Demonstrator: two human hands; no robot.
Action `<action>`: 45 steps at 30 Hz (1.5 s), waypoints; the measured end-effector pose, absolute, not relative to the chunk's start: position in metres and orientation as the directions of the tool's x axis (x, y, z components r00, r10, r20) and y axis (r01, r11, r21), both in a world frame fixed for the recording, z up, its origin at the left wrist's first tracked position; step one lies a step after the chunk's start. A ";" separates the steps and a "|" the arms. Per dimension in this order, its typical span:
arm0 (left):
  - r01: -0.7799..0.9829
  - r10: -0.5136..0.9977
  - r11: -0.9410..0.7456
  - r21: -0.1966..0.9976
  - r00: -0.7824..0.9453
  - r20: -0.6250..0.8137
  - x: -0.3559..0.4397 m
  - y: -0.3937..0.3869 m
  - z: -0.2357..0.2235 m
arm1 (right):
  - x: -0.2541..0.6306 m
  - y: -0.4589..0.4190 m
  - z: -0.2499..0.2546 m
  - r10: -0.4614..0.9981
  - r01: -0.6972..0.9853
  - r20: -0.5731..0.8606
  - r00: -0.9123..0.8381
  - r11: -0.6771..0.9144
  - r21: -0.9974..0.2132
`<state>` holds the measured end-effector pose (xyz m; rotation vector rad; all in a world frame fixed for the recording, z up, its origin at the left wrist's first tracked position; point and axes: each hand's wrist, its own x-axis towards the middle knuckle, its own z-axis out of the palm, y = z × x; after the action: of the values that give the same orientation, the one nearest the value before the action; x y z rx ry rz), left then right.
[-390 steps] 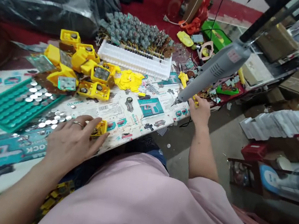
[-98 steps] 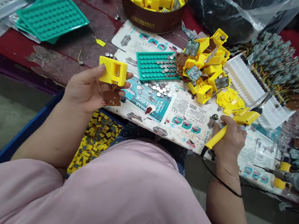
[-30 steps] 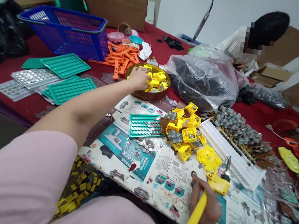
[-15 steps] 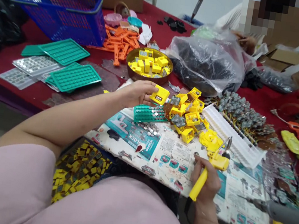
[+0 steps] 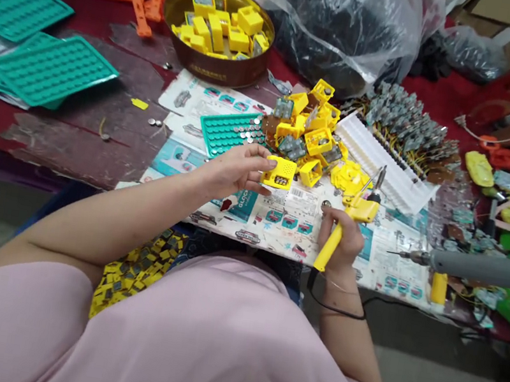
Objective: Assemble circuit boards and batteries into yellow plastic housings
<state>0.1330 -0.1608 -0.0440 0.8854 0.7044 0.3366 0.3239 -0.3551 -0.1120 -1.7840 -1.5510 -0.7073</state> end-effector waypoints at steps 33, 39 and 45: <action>0.218 0.379 -0.871 0.440 0.868 0.320 0.106 -0.204 -0.091 | 0.324 -0.358 -0.113 0.617 0.988 0.773 0.144 -0.045 -0.149; 0.325 0.472 -0.846 0.422 0.824 0.312 0.110 -0.207 -0.095 | 0.324 -0.359 -0.114 0.631 0.984 0.760 0.154 -0.027 -0.176; 0.420 0.545 -0.816 0.397 0.788 0.288 0.109 -0.198 -0.096 | 0.323 -0.358 -0.113 0.630 0.987 0.763 0.142 -0.028 -0.160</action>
<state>0.1088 -0.1976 -0.0960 2.6659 0.7398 0.5669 0.3227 -0.3581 -0.1129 -1.7360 -1.5634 -0.6614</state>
